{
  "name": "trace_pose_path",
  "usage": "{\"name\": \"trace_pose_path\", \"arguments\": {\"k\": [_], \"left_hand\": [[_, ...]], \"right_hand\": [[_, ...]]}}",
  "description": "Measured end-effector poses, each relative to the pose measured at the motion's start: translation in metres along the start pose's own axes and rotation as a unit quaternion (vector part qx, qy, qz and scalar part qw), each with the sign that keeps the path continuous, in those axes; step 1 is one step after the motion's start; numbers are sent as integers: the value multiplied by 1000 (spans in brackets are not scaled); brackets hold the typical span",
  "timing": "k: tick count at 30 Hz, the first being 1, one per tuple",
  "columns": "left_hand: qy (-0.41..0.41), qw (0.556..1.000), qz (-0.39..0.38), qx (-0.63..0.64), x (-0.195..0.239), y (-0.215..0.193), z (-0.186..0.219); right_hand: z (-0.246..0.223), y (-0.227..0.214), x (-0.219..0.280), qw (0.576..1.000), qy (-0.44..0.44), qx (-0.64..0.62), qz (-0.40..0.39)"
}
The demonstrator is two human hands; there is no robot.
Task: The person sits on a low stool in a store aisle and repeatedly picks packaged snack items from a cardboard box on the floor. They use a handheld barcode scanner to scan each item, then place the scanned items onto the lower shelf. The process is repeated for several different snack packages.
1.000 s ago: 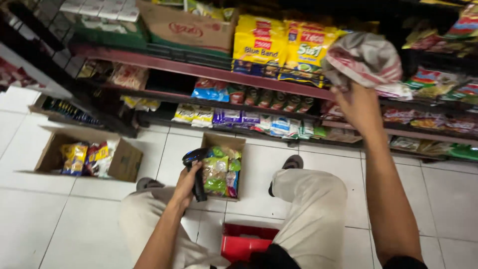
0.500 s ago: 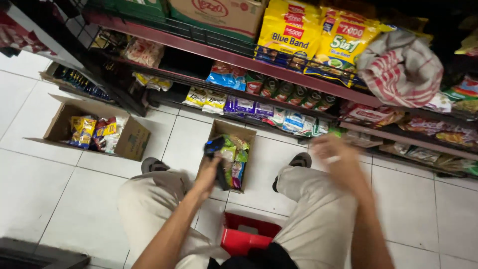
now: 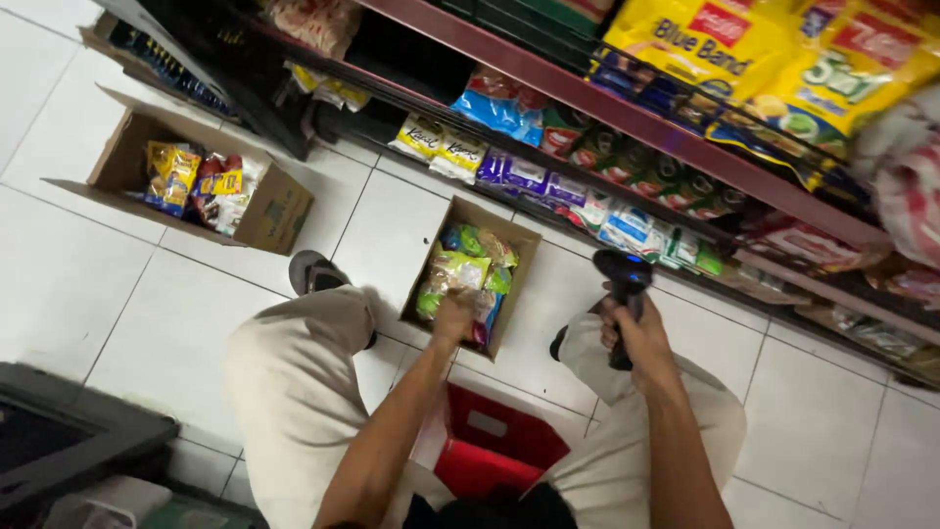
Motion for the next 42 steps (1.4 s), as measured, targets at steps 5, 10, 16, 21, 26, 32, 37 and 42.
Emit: {"name": "trace_pose_path", "arguments": {"k": [5, 10, 16, 21, 26, 32, 37, 42], "left_hand": [[-18, 980, 155, -124, -51, -15, -96], [-140, 942, 86, -293, -54, -8, -117], [-112, 971, 154, -146, -52, -1, -129], [80, 989, 59, 112, -54, 12, -83], [58, 998, -23, -31, -92, 22, -16], [-71, 958, -188, 203, 47, -44, 238], [-20, 950, -153, 272, 127, -83, 333], [84, 960, -145, 225, 144, -88, 358]], "right_hand": [[-23, 22, 0, 996, 5, -87, 33], [-25, 35, -12, 995, 3, -100, 27], [-38, 38, -15, 995, -62, -62, 57], [-12, 9, -12, 993, -82, -8, 89], [-5, -24, 14, 982, -98, 81, 141], [-6, -33, 49, 978, -117, 43, 169], [-10, -16, 70, 965, -150, -173, 130], [15, 9, 64, 942, -190, -277, -9]]}}
Point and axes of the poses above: each hand's wrist, its own x-axis away from the middle knuckle, its own y-axis out of the palm, z = x × y, the point moved 9 cm from there along -x, towards the middle knuckle, and after that the axes turned 6 degrees about -x, right-handed, at the moved point
